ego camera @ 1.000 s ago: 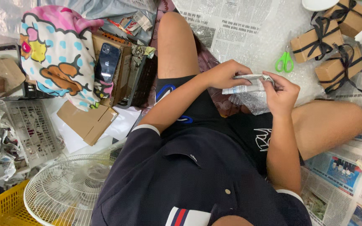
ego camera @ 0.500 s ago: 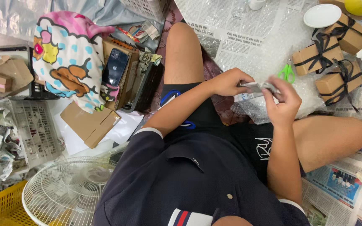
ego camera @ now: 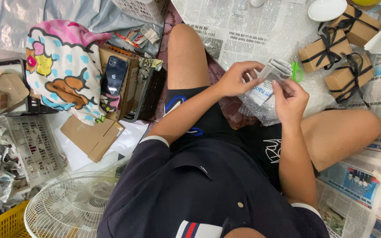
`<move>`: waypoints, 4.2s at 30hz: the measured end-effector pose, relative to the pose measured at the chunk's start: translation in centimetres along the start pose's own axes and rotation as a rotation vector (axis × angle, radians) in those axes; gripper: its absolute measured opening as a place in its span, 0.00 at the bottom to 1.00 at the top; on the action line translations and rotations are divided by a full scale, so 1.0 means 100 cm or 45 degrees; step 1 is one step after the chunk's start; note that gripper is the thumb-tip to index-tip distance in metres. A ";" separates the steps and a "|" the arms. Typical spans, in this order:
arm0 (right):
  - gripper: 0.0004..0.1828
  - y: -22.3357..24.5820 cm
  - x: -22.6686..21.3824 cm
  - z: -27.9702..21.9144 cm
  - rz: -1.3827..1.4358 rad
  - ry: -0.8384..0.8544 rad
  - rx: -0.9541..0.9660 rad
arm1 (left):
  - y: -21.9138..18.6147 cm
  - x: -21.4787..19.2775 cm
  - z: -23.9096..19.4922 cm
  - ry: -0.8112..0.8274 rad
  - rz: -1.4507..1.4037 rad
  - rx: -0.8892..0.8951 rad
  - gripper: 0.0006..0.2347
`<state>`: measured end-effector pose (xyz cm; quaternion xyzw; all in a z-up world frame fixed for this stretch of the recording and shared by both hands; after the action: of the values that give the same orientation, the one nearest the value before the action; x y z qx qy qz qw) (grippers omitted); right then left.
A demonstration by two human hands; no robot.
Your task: The person sits on the floor and wraps small items, including a cup and a saucer, using newspaper and bubble wrap. They fold the newspaper around the items and place them on a pile of bubble wrap.
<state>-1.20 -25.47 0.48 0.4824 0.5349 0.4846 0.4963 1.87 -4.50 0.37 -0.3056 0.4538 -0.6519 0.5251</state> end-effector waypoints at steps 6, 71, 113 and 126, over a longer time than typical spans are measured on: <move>0.09 0.000 0.008 0.006 -0.013 0.023 0.068 | -0.008 -0.005 -0.002 0.045 0.036 0.015 0.13; 0.08 -0.010 0.011 -0.006 -0.307 0.213 0.163 | -0.010 -0.018 -0.005 -0.089 0.002 0.101 0.07; 0.20 0.028 0.015 -0.023 0.008 0.163 0.046 | -0.087 -0.016 -0.014 0.131 0.091 0.157 0.18; 0.10 0.121 0.058 -0.060 -0.583 0.342 -0.534 | -0.140 -0.041 -0.089 -0.083 0.584 0.359 0.09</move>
<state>-7.02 -19.16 12.41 0.1689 0.5785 0.5193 0.6059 -10.54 2.40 9.91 -0.1394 0.3989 -0.5624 0.7107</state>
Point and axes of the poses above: each hand's wrist, its own z-axis towards the middle knuckle, its own x-axis out of the palm, y = z × x, the point moved 4 cm from there along z, towards the middle knuckle, and after that the axes turned 12 degrees about x, right-handed, at the moved point
